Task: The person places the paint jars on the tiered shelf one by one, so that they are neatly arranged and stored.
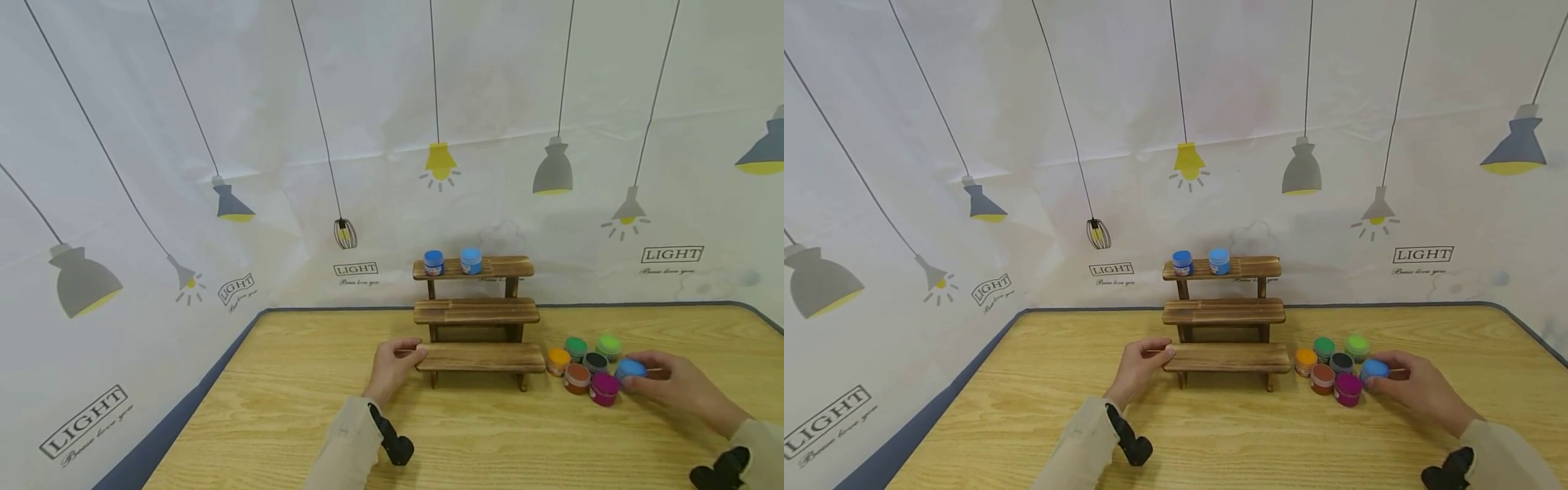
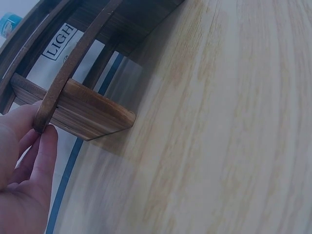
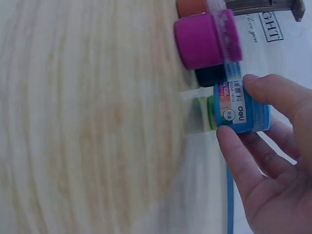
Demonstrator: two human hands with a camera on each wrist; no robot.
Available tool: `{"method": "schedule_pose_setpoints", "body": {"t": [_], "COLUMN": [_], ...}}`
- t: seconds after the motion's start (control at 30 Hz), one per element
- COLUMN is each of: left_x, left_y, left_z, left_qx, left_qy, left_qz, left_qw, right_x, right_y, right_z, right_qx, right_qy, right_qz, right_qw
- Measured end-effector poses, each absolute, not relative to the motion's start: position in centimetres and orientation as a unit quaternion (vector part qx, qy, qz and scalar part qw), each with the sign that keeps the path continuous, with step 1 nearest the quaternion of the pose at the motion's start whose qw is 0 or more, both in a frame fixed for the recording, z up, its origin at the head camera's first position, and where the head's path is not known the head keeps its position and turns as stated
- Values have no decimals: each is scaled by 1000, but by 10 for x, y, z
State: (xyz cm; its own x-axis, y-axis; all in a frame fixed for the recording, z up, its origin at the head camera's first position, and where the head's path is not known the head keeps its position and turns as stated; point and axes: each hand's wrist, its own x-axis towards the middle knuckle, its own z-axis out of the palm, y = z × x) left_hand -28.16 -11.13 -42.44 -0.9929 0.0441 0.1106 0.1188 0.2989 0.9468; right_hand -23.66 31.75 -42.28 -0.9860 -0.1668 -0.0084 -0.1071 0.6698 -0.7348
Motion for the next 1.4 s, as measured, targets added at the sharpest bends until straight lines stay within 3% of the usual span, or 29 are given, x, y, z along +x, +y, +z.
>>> {"method": "schedule_pose_setpoints", "body": {"t": [0.6, 1.4], "left_x": [-280, -282], "left_y": [-112, -111], "left_z": [-423, -424], "left_qx": [-45, -48], "left_qy": [-805, -809], "left_qz": [-591, -585], "left_qw": [31, 27], "right_x": [-232, -248], "right_y": [309, 241], "right_z": [-388, -335], "right_qx": [-88, -184], "right_qy": [919, 909], "right_qz": [-383, -372], "right_qw": [-1, -44]}}
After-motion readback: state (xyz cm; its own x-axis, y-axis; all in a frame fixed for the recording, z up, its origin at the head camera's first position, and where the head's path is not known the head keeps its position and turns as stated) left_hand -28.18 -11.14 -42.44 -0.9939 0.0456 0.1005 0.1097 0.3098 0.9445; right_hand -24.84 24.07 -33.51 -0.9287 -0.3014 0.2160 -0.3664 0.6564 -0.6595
